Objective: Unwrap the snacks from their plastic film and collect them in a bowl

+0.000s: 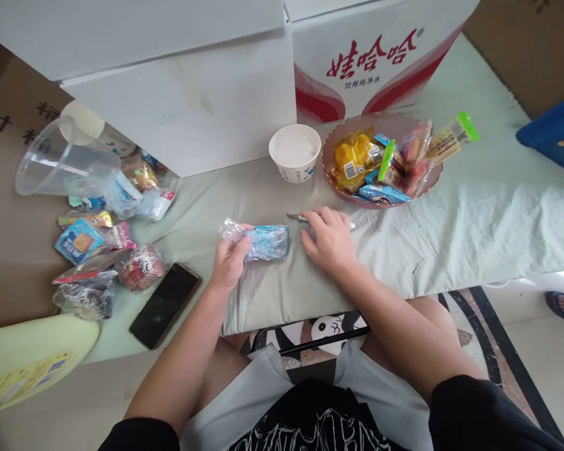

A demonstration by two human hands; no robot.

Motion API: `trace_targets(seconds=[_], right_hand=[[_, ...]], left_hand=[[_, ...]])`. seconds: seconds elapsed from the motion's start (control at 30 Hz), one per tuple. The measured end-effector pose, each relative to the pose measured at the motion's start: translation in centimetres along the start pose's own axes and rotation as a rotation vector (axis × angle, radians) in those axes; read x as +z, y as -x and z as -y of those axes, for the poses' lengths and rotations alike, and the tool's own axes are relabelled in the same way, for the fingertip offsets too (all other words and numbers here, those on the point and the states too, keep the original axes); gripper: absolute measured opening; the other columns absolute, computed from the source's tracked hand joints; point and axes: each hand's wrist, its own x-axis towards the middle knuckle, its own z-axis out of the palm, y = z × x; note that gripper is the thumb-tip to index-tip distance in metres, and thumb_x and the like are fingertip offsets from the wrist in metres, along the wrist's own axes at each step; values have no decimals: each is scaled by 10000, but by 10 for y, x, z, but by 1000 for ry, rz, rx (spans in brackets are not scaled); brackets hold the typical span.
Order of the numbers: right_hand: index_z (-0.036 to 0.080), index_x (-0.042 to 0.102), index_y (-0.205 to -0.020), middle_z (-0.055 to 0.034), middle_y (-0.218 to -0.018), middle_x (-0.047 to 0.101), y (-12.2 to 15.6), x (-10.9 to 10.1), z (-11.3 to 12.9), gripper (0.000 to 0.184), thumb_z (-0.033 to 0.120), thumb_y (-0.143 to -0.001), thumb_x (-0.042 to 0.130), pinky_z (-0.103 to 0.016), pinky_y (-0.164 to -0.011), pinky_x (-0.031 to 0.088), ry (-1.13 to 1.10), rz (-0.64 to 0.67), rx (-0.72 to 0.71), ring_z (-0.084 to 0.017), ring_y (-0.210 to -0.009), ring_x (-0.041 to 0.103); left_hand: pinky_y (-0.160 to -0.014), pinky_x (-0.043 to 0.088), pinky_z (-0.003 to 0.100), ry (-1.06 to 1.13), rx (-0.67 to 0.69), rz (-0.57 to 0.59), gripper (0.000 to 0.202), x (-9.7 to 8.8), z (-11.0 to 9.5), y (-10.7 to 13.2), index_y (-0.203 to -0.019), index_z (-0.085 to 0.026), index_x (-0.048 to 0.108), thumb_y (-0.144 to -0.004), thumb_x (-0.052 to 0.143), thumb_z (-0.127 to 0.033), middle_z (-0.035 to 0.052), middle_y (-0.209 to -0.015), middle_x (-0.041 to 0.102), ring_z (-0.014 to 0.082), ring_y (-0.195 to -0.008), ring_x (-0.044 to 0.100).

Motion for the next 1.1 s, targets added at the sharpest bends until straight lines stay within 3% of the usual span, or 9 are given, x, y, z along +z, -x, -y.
trace_targets(seconds=[0.13, 0.23, 0.33, 0.43, 0.57, 0.87, 1.1], right_hand=[[232, 547, -1376, -142, -1311, 644, 7, 7, 18, 474, 256, -904, 573, -509, -1034, 481, -229, 110, -170, -324, -1218, 592], [230, 597, -1321, -124, -1140, 687, 10, 11, 22, 407, 231, -917, 554, -477, -948, 515, -225, 131, -146, -295, -1067, 639], [230, 700, -1122, -92, -948, 675, 11, 13, 20, 258, 198, -943, 516, -425, -822, 519, -194, 116, -134, -254, -894, 642], [232, 703, -1104, -104, -1043, 692, 13, 14, 20, 242, 188, -933, 537, -432, -846, 504, -177, 118, -148, -263, -966, 653], [236, 638, -1262, -121, -1231, 700, 15, 18, 25, 386, 155, -892, 563, -471, -917, 489, -163, 167, -122, -302, -1123, 644], [227, 692, -1168, -118, -1088, 699, 15, 21, 24, 300, 165, -916, 542, -454, -855, 520, -214, 134, -146, -279, -981, 651], [217, 683, -937, -80, -920, 698, 14, 21, 23, 162, 168, -933, 529, -390, -764, 464, -220, 162, -162, -233, -846, 626]], left_hand=[[-777, 556, 308, 27, -47, -23, 378, 6, -3, 4, -976, -206, 696, -878, 633, -566, 54, -944, 731, 192, -850, 686], [-799, 573, 340, 131, -78, 7, 372, 6, -4, 5, -1003, -207, 668, -883, 628, -557, 61, -909, 757, 211, -857, 718], [-899, 573, 376, 158, -58, -18, 333, 3, -4, 3, -975, -200, 647, -882, 636, -519, 95, -1050, 780, 234, -980, 737], [-865, 583, 366, 149, -68, -93, 281, 0, -3, 0, -935, -200, 627, -865, 649, -472, 87, -1033, 783, 233, -958, 746], [-837, 600, 385, 174, -111, -47, 276, -3, -3, -1, -965, -217, 603, -845, 661, -459, 55, -906, 774, 244, -911, 759], [-808, 592, 353, 130, -142, -6, 271, -1, -7, 2, -1043, -235, 560, -844, 647, -397, 42, -924, 769, 213, -887, 752], [-793, 570, 337, 49, -126, 45, 237, 0, -7, 3, -1012, -218, 586, -837, 654, -362, 48, -905, 783, 210, -850, 747]])
